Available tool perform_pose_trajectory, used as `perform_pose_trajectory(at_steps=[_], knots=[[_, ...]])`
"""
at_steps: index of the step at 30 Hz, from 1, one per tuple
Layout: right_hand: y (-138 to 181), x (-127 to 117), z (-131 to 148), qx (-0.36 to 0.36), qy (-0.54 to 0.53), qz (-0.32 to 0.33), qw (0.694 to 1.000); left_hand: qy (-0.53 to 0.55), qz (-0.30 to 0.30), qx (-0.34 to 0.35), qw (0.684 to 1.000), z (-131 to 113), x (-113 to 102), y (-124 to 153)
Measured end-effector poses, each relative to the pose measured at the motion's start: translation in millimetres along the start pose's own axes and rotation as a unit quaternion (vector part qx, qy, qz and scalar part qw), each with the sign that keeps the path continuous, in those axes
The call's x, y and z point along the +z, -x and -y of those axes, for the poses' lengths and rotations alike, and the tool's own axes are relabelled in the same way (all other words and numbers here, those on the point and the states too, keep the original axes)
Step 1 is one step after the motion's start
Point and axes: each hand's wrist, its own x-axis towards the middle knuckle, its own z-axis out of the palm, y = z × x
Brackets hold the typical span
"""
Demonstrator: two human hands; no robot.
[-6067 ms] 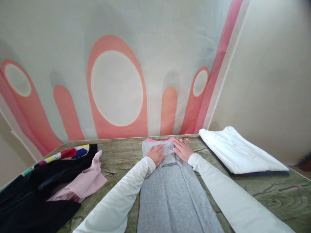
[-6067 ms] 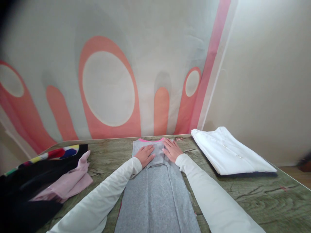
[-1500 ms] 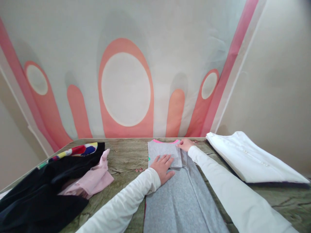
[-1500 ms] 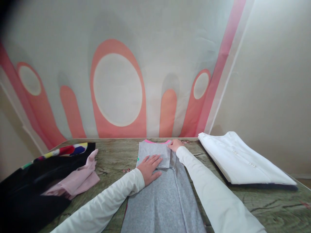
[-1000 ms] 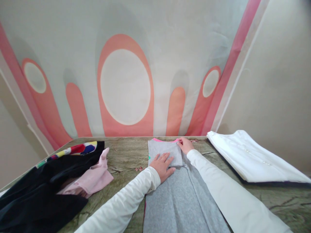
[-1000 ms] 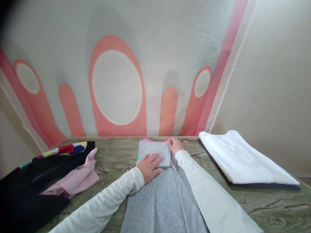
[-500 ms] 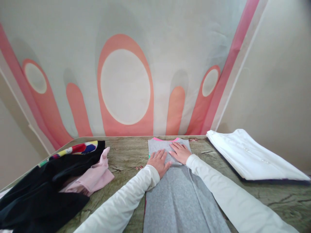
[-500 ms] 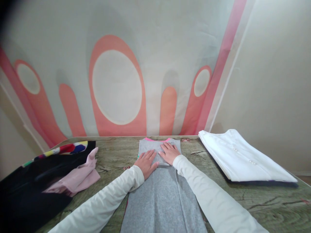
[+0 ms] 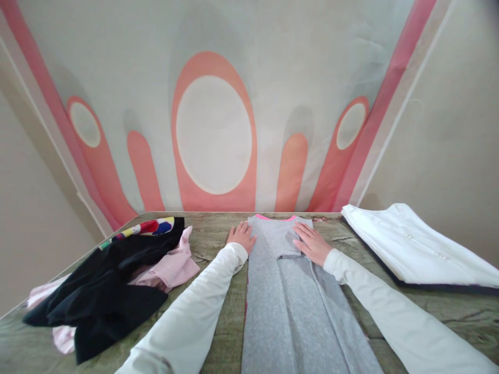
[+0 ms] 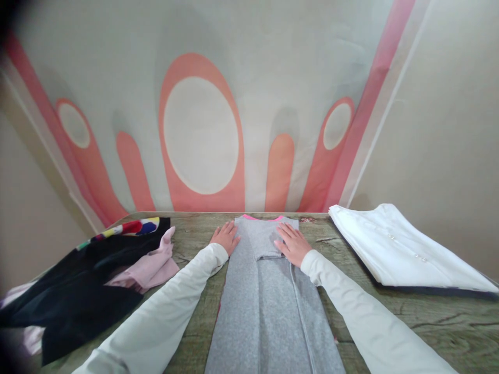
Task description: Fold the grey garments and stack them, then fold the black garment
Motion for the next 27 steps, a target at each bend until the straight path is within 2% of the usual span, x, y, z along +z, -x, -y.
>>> perform_pose_trajectory(at_steps=[2,4,7,9,13,18,24,27], knots=[[13.1,-7.5,12.0,-0.059,-0.026,0.004,0.998,-0.023,-0.044,0.044,0.998,-10.9,-10.7,7.3],[24.3,-13.3,22.7,-0.097,-0.038,0.018,0.994,-0.022,-0.061,0.103,0.993,-27.1,-18.2,19.8],[35.8,-16.8,30.0,-0.123,-0.033,0.052,0.990,0.019,-0.025,0.180,0.983,-48.7,-19.0,43.4],[40.7,-16.1,28.6,-0.121,-0.022,0.073,0.990,0.041,0.007,0.212,0.976,-54.5,-15.2,56.0],[50.3,-15.2,17.1,-0.089,0.002,0.083,0.993,0.052,0.045,0.215,0.974,-46.8,-13.3,65.8],[77.2,-24.7,3.3,-0.039,0.031,0.076,0.996,0.044,0.072,0.205,0.975,-36.7,-25.8,86.2],[124.6,-30.6,14.7,-0.092,0.028,0.067,0.993,0.064,0.058,0.268,0.959,-43.7,-40.6,147.9],[137.4,-31.6,22.9,-0.115,0.014,0.073,0.991,0.070,0.057,0.277,0.957,-44.8,-48.0,169.2]])
